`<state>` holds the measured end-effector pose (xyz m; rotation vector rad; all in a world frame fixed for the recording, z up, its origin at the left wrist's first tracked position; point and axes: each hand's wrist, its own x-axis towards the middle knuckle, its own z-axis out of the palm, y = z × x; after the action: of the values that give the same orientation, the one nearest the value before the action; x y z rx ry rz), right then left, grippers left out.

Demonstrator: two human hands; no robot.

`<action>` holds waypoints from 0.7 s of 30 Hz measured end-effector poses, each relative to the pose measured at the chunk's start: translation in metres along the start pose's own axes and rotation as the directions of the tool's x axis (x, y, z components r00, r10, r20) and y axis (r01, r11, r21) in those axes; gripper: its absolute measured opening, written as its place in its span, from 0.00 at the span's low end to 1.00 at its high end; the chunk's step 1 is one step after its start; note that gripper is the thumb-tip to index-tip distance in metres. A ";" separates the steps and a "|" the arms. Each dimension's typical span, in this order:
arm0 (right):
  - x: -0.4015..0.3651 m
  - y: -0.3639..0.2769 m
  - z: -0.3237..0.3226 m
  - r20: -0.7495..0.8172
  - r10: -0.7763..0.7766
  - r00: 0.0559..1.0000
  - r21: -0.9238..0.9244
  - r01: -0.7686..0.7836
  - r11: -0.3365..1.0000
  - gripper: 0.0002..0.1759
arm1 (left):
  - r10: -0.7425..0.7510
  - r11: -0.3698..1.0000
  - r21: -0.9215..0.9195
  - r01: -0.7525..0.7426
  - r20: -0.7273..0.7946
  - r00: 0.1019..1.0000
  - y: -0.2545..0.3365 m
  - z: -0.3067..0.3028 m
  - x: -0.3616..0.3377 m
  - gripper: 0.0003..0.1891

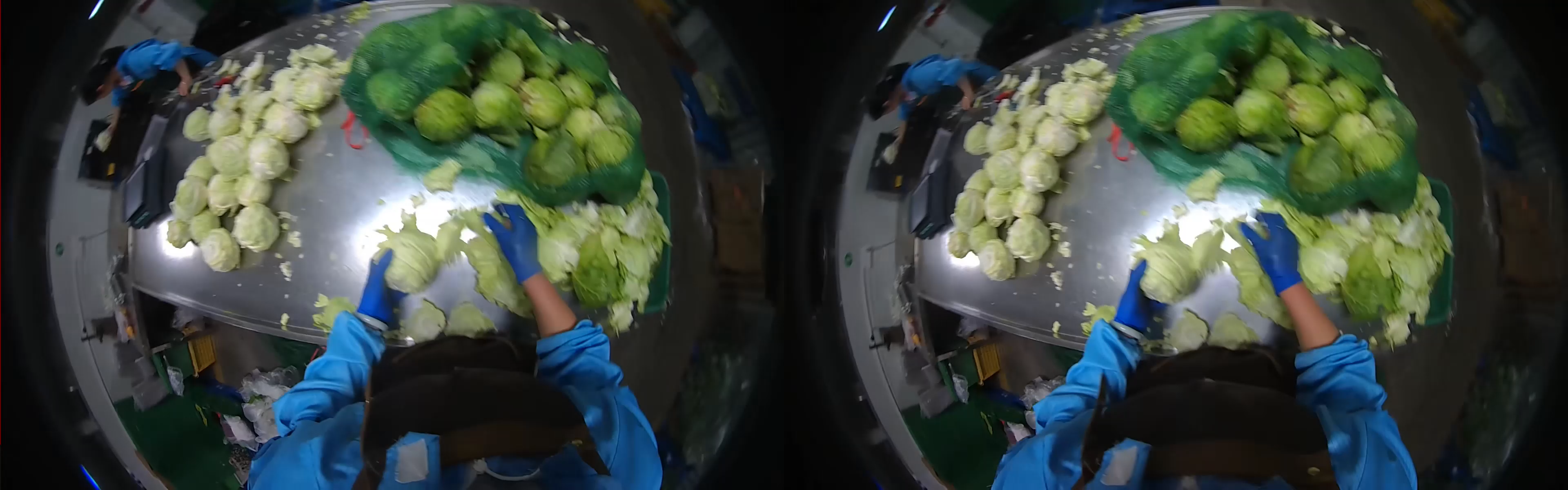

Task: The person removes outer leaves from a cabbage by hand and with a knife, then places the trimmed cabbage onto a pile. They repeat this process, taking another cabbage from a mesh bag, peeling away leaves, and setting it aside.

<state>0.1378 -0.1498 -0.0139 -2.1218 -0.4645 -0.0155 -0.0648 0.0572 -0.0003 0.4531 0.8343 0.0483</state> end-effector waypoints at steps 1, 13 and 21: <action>0.001 -0.045 -0.016 0.300 0.173 0.938 0.140 -0.223 0.965 0.24 | 0.025 0.995 -0.099 -0.021 0.035 0.999 -0.005 0.004 0.005 0.27; -0.002 -0.051 -0.030 0.138 0.193 0.971 0.220 -0.220 0.950 0.14 | 0.354 0.880 0.242 -0.410 0.243 0.903 -0.001 0.009 0.004 0.37; -0.018 -0.121 -0.032 0.485 -0.094 0.869 0.110 0.046 0.993 0.34 | 0.538 0.449 0.594 -0.668 0.417 0.733 0.006 0.051 -0.026 0.49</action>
<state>0.0864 -0.1219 0.0977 -2.0019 -0.8242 0.5082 -0.0445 0.0384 0.0498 1.5023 0.4395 0.3633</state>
